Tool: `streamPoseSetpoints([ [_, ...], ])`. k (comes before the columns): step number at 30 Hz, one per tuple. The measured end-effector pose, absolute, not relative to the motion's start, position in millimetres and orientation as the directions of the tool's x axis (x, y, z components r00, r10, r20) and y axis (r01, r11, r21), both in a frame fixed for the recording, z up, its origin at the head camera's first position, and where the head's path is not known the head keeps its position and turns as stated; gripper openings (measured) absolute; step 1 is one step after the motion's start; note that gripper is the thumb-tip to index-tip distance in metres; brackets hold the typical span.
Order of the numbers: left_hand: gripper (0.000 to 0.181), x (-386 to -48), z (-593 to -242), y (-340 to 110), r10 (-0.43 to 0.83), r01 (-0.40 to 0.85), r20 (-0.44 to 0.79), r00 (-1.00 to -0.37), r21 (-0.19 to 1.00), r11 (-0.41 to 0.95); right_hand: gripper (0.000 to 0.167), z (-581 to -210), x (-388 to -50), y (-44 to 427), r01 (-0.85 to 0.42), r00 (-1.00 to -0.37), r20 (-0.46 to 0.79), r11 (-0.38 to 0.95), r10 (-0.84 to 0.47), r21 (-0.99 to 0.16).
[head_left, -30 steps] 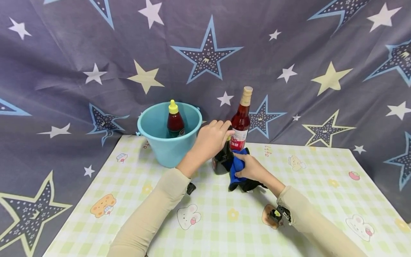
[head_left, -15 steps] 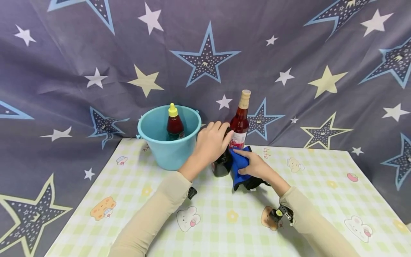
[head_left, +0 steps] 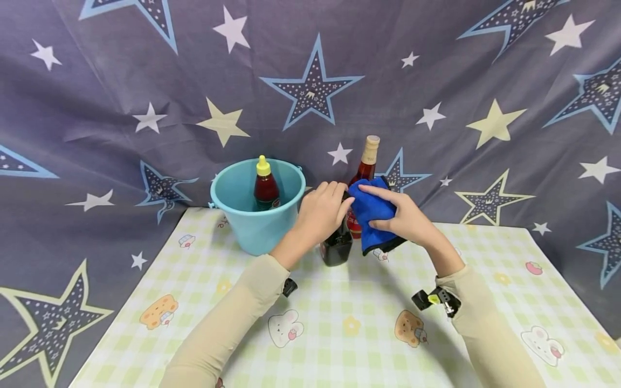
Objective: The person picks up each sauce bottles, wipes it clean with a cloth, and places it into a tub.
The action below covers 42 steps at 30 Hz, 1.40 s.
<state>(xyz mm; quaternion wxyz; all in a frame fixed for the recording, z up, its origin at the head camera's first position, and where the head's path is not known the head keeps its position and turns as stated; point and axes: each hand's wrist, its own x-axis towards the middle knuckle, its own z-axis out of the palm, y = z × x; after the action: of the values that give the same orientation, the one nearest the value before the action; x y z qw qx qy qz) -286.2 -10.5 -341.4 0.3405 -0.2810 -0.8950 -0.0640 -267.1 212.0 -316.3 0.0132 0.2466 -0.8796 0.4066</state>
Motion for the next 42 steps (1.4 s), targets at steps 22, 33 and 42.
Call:
streamPoseSetpoints([
  [22,0.029,-290,-343,-15,0.476,0.643,0.673,-0.567,0.000,0.766,0.072,-328,-292,192,-0.497,-0.839,0.234,0.516,-0.491,-0.698],
  [33,0.031,-292,-344,-17,0.496,0.650,0.680,-0.540,-0.038,0.759,0.065,-359,-290,187,-0.551,-0.820,0.235,0.608,-0.522,-0.572],
  [42,0.030,-291,-342,-17,0.510,0.659,0.665,-0.546,-0.034,0.751,0.066,-374,-287,187,-0.573,-0.810,0.233,0.641,-0.538,-0.511],
])
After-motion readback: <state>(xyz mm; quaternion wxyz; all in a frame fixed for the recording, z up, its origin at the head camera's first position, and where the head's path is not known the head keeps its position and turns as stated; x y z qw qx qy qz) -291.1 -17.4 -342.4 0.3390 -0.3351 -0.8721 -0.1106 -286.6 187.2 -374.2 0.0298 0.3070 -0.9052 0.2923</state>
